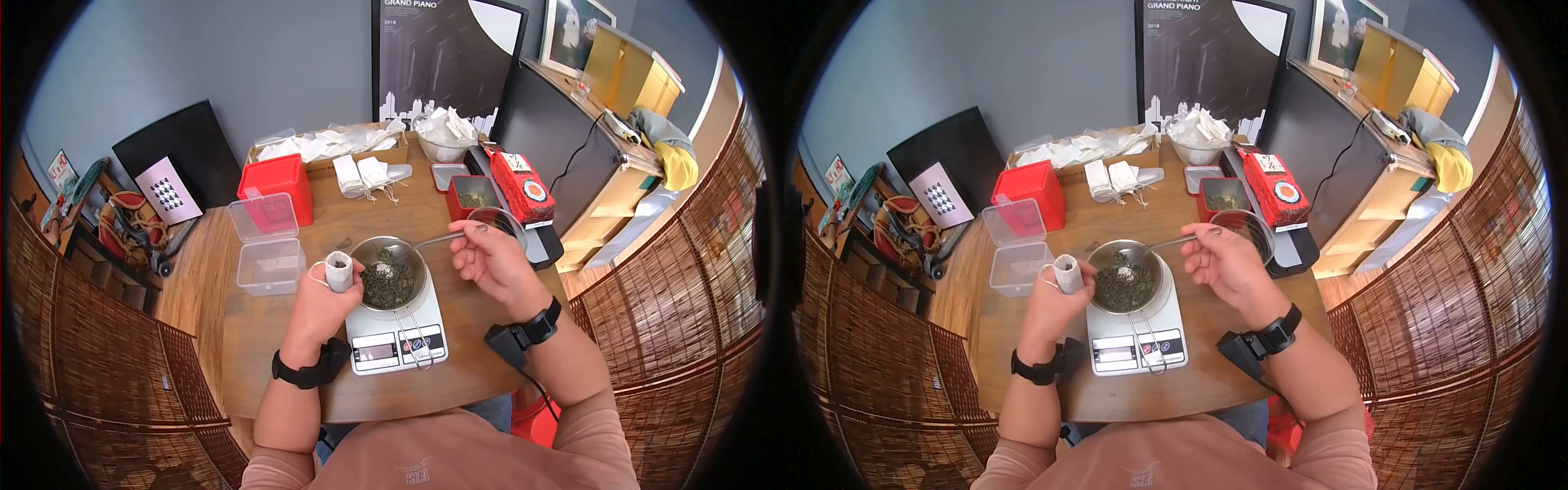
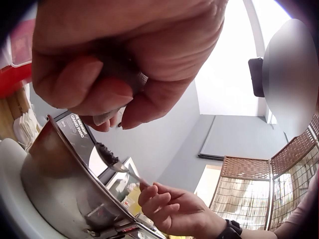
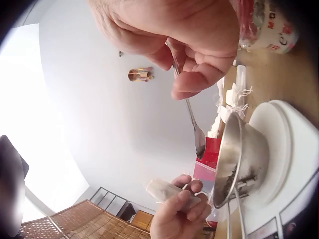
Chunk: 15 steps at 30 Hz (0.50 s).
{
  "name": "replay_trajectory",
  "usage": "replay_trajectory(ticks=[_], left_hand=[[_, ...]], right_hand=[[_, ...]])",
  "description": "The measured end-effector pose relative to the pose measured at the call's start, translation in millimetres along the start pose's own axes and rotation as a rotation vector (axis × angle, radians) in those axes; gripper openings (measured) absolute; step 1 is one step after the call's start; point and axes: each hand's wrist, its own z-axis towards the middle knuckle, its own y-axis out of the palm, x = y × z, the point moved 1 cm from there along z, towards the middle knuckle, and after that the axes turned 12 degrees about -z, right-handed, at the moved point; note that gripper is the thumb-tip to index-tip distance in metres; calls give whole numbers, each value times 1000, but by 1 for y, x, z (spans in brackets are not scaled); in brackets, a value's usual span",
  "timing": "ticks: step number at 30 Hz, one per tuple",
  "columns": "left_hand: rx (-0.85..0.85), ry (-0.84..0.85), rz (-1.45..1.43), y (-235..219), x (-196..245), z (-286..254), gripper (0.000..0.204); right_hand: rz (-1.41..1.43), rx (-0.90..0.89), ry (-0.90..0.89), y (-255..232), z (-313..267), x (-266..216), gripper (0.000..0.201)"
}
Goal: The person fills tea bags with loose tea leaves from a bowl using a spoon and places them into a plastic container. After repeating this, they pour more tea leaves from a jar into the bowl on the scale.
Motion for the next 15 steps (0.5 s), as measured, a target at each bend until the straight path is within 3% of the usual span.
replay_trajectory(ticks=[8,15], left_hand=[[-91,-65,68,9,0,-2,15],[-123,-67,52,12,-1,-2,18]], right_hand=[[-11,-71,-114,13,-8,-48,27],[-49,-137,-102,23,-8,-55,27]])
